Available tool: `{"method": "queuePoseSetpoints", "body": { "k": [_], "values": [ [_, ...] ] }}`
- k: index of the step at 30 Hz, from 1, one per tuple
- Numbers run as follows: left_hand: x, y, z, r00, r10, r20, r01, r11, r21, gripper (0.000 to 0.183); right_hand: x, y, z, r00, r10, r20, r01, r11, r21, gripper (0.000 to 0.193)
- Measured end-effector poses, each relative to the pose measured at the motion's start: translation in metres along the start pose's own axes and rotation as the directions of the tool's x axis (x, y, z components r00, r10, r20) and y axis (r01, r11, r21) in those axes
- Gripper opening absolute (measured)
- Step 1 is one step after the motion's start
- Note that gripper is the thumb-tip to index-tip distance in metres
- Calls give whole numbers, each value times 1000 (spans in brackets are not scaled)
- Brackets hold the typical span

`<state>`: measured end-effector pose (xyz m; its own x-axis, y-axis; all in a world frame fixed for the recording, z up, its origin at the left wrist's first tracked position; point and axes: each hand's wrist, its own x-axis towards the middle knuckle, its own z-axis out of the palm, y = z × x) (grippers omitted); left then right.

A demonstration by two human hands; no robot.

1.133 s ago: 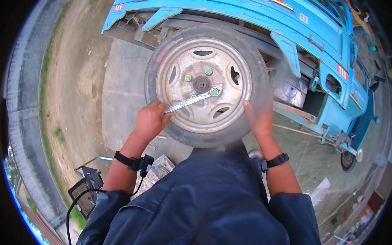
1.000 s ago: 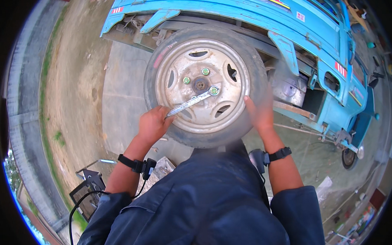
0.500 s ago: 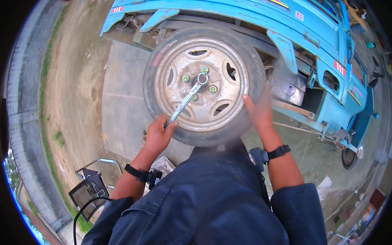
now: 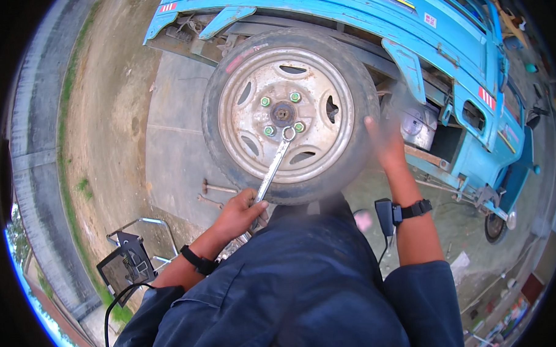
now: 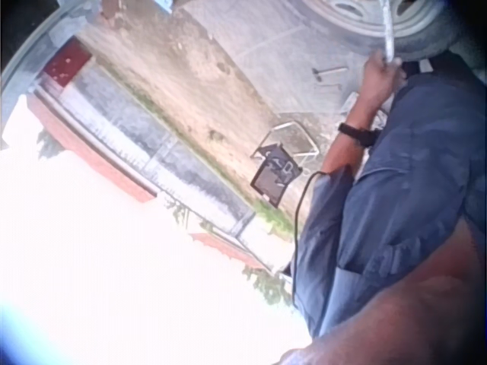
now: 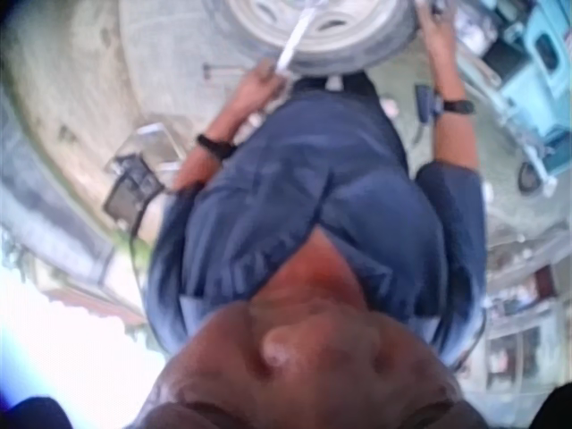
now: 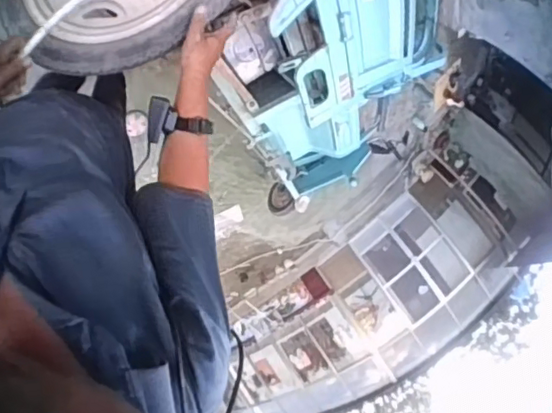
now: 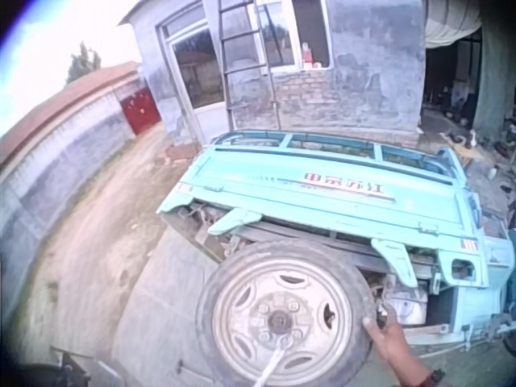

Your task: The person uses a large open-ended wrench to tighten several bolts on the wheel of a blue vehicle.

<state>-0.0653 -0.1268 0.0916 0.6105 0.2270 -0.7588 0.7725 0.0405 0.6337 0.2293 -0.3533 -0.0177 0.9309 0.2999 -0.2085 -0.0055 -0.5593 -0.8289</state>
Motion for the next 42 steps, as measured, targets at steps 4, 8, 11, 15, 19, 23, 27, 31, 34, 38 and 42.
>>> {"method": "queuePoseSetpoints", "body": {
  "k": [4,8,11,15,19,23,27,31,34,38,42],
  "values": [
    [19,1,18,995,6,95,11,984,-176,21,12,-5,28,997,-56,-44,58,997,51,88],
    [27,11,39,979,-95,181,130,972,-196,22,8,-4,28,995,-90,-38,93,992,84,85],
    [31,27,52,965,-141,221,182,967,-181,24,9,-5,28,994,-107,-29,110,990,90,84],
    [44,-2,60,947,-94,307,245,830,-502,27,12,-16,25,992,-128,-11,128,989,80,82],
    [38,-4,55,961,-122,246,234,834,-500,25,11,-17,24,996,-91,-11,92,993,72,81],
    [36,-4,27,987,-86,137,121,956,-269,21,9,-16,23,992,-124,-12,125,987,103,83],
    [40,6,-22,997,-37,69,34,999,42,23,9,5,28,990,-135,-31,137,986,94,85],
    [56,29,-80,992,-10,128,-31,950,310,24,7,-1,28,995,-99,-14,100,987,124,86],
    [48,28,-66,991,40,126,-72,963,261,25,4,-4,23,999,-43,-8,43,996,81,82],
    [43,12,-51,995,54,89,-72,972,223,24,-1,-9,29,989,-141,-53,149,971,185,80],
    [46,13,-63,994,63,89,-77,982,171,22,-3,-13,28,994,-100,-40,107,968,226,77]
  ]
}}
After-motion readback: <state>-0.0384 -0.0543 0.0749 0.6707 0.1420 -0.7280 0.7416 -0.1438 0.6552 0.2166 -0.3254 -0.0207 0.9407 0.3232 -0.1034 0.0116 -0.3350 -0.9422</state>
